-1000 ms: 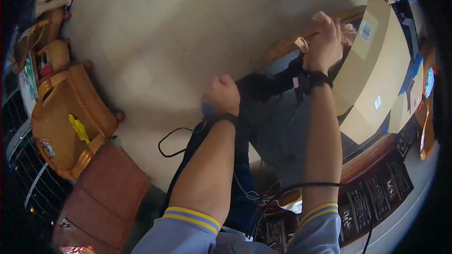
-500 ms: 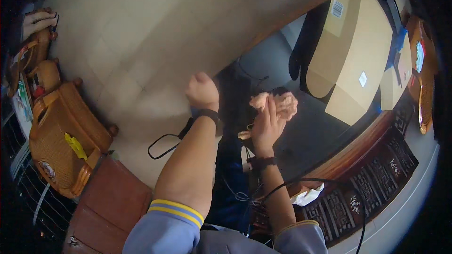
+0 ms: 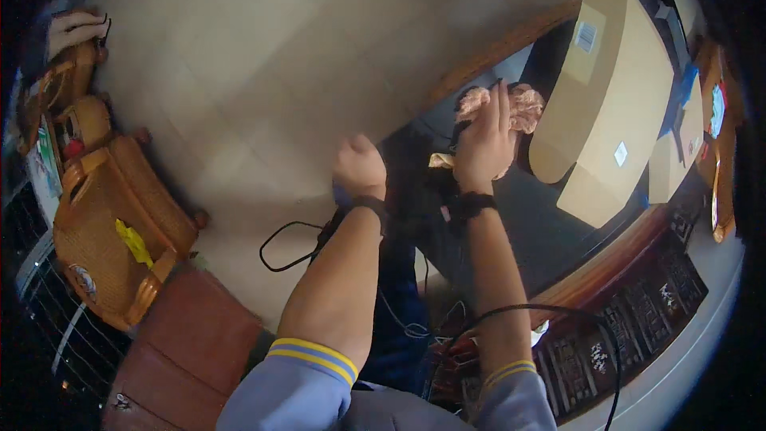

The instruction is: Wiping a dark-colored table with a pink cloth.

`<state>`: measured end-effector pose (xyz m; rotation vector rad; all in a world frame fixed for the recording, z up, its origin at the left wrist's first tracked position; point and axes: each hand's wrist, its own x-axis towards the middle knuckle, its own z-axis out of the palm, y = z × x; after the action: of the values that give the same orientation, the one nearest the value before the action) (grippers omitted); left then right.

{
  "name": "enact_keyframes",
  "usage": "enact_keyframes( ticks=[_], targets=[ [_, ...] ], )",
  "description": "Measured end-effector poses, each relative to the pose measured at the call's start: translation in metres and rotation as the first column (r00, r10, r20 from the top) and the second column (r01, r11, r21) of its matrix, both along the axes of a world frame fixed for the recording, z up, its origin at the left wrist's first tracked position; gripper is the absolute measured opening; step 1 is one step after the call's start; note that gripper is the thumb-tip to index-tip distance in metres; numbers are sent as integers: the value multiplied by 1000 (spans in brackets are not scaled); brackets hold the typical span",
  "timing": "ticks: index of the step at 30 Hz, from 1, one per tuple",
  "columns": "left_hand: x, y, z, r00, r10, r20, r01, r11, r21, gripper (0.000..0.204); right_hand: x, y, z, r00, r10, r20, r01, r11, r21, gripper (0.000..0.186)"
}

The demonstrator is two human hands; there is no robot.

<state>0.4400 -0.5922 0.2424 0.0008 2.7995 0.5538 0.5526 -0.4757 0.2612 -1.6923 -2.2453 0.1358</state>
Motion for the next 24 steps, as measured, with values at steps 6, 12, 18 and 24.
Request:
enact_keyframes(
  ticks=[6,12,18,24],
  targets=[
    [-1,-5,1,994,58,92,-55,998,-43,34,-1,-10,-3,999,-49,0,49,986,-158,44],
    [9,4,3,999,-9,-45,8,1000,-25,30,6,2,-2,998,44,39,-46,997,58,31],
    [4,-12,-10,997,26,-75,-27,999,-20,28,-10,-10,4,993,-74,91,86,987,-139,35],
    [16,0,-1,999,44,23,-43,997,-58,34,6,2,3,998,-22,52,25,997,-68,43]
  ],
)
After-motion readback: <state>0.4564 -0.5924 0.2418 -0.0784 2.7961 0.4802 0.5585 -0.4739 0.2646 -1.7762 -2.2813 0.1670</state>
